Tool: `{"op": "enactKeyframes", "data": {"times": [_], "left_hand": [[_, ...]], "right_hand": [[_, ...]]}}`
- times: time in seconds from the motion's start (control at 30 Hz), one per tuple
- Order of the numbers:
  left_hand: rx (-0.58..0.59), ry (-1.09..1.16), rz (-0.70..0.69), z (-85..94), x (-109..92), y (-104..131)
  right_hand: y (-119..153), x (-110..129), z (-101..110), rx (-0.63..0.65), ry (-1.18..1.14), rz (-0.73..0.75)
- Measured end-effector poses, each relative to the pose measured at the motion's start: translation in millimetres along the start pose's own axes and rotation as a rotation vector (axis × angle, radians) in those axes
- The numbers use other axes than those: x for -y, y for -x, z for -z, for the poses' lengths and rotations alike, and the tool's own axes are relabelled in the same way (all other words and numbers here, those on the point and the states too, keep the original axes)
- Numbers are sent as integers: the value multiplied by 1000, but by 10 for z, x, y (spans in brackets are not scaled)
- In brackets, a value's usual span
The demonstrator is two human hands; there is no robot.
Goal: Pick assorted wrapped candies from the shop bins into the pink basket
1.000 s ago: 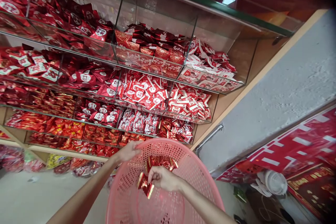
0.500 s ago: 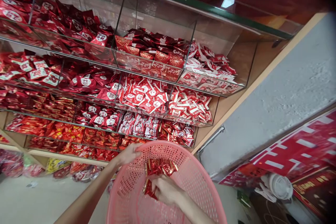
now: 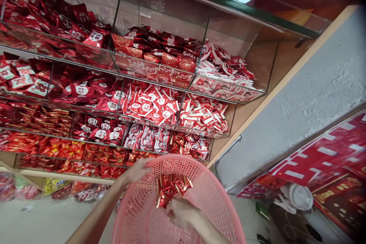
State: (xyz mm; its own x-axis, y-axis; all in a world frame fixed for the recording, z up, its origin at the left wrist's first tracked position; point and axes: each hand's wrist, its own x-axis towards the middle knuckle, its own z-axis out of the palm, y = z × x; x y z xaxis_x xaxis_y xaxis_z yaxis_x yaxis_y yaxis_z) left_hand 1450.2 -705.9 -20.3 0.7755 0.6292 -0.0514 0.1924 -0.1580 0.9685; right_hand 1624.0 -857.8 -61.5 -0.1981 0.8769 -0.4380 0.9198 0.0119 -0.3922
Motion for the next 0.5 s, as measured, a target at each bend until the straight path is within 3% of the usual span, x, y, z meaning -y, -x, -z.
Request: {"op": "enactKeyframes", "data": {"times": [0.1,0.2,0.5], "left_hand": [[10,-13,-4,7,-4,13],[23,-22,-11,9,-13,25],[43,-52,-41,-25,-64,57]], "right_hand": [[5,-142,52,-22,141,-259],[26,-275,102,-67,171,-354],[78,-114,161,-133,122,-154]]}}
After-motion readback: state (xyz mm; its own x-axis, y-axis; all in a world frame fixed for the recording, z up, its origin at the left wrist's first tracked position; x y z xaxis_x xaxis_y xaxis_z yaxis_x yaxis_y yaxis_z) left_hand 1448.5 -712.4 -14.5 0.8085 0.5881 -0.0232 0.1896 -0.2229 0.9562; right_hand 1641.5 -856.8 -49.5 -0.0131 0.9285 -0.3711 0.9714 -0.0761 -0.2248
